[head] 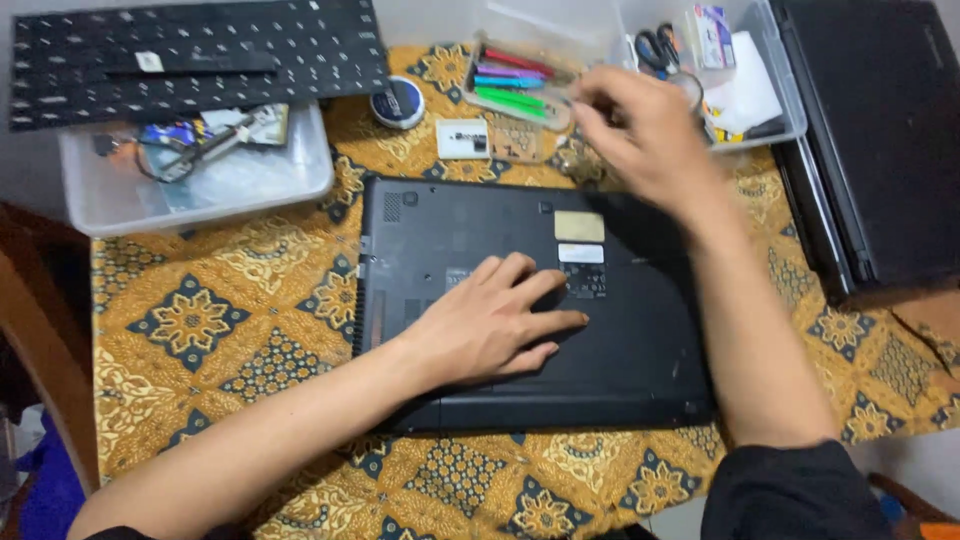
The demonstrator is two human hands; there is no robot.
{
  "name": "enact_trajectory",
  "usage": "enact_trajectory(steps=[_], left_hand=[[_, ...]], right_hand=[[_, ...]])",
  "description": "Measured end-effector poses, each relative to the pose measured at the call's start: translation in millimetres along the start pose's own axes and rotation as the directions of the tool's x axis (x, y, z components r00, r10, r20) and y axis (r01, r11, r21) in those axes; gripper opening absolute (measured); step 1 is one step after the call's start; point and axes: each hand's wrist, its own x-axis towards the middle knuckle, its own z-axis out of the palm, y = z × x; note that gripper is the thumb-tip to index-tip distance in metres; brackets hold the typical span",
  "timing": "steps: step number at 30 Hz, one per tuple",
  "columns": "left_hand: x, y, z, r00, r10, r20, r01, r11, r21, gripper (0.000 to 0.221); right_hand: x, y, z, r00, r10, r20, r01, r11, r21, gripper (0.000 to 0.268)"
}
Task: Removing screws and prying off external components from the back of a laptop for repair.
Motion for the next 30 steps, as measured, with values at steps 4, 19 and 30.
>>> enact_trajectory(steps=[4, 19, 30], left_hand=[[0.5, -1.9, 1.9, 1.0, 0.001, -0.012, -0.002, 0.998, -0.064, 0.039], [0.3, -1.6, 2.3, 0.999, -0.025, -0.028, 0.022, 0.995, -0.095, 0.035], [-0.3, -1.5, 3.8, 0.999, -0.025, -0.029, 0.022, 0.992, -0.122, 0.036]], right_hand=[[-86.5, -48.5, -45.4, 0.972, 0.129, 0.198, -0.123, 0.991, -0.043, 0.027], [-161.5, -97.6, -21.7, 0.912, 0.356, 0.206, -0.356, 0.934, -0.036, 0.015], [-149.5, -95.2, -23.2, 0.872, 0.373, 0.318, -0.346, 0.928, -0.138, 0.016]])
